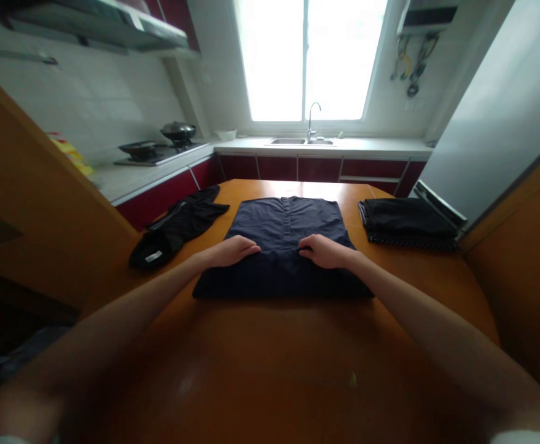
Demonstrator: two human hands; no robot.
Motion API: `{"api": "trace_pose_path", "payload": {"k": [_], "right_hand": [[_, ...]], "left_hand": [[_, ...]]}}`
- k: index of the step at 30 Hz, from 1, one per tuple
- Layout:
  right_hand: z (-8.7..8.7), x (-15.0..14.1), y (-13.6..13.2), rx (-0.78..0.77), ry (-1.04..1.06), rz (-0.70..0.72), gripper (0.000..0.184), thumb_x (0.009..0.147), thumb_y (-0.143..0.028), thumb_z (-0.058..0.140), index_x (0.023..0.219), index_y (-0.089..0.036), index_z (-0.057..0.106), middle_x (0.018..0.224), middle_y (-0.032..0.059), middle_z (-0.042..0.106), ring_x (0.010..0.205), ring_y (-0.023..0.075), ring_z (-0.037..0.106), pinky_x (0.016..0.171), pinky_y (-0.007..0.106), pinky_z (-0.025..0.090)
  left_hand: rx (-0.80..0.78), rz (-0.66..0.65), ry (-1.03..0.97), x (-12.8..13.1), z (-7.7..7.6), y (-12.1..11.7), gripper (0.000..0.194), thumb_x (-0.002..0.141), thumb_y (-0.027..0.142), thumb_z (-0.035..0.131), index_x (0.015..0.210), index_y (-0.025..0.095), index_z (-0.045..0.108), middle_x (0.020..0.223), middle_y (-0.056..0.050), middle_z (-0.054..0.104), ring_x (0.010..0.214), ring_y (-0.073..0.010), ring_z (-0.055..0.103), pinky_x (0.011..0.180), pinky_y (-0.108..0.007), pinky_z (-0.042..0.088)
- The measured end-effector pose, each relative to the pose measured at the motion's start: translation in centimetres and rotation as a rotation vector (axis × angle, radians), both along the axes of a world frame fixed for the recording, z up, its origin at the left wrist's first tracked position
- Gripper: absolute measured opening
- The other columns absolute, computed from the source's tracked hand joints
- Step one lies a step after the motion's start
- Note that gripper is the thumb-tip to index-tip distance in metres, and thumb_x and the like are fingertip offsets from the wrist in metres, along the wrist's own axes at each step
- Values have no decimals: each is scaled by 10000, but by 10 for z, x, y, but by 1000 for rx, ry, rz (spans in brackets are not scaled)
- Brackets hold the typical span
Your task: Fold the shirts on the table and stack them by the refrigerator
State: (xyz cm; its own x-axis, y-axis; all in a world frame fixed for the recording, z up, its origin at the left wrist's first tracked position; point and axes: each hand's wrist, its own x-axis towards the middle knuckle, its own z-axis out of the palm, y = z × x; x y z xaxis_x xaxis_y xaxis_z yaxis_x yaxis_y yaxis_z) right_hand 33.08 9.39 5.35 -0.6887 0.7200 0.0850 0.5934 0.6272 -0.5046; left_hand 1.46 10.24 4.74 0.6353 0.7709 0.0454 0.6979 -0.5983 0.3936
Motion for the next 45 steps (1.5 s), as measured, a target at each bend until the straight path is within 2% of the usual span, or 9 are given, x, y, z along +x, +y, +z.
{"api": "trace_pose_path", "payload": {"k": [4,9,13,17,22,28,37,41,45], "right_hand": [[-15,-6,38,-44,-52,74,256,896,-295,512,843,-136,704,803,45,699,730,184,577,698,277,416],[-33,-7,52,-112,-19,83,277,892,-321,515,873,-129,713,819,40,703,737,180,571,706,274,424],[-23,-3,58,-92,11,83,284,896,-341,526,886,-136,723,838,49,721,757,192,586,719,280,431],[-11,-3,83,-21,20,74,248,881,-315,550,881,-146,733,853,60,733,755,200,596,739,292,434],[-25,-11,109,-38,-26,34,210,857,-288,571,841,-154,732,818,52,726,732,191,589,724,282,440],[-36,3,107,-35,-38,-75,297,872,-404,590,919,-147,731,855,67,722,755,186,613,705,271,441],[-43,93,94,-136,62,-260,506,752,-623,659,894,-140,710,760,44,670,695,179,568,654,289,430],[-50,103,92,-159,46,-276,568,792,-704,546,694,-155,653,592,-5,544,586,143,459,564,278,354],[-47,100,95,-94,-125,-342,493,900,-578,501,655,-171,634,595,13,559,587,159,486,586,290,367]], "left_hand": [[20,1,74,-4,-20,27,535,992,529,402,637,177,592,641,-23,624,608,-146,548,610,-240,369],[86,54,138,-8,-37,32,530,1009,530,399,664,193,620,674,-48,656,658,-181,623,612,-253,373],[96,31,139,-8,-27,38,534,1019,533,391,683,199,637,699,-48,683,660,-178,636,624,-249,383],[172,50,174,-5,-12,60,518,1020,524,399,718,204,671,738,-58,707,680,-183,646,646,-249,393],[157,94,292,0,-15,81,496,1016,512,411,738,214,695,781,-76,720,730,-211,681,643,-258,404],[177,157,227,-10,-31,81,510,996,555,403,734,215,678,762,-67,702,724,-210,659,627,-259,398],[-45,222,-235,-80,-43,73,455,873,577,563,931,153,716,794,-33,697,719,-171,597,671,-242,449],[24,251,-251,-79,-48,69,436,902,547,518,829,158,700,788,-38,700,749,-183,616,705,-252,449],[112,306,-204,-69,-48,65,428,937,509,453,737,179,638,731,-34,668,717,-185,611,687,-262,433]]}}
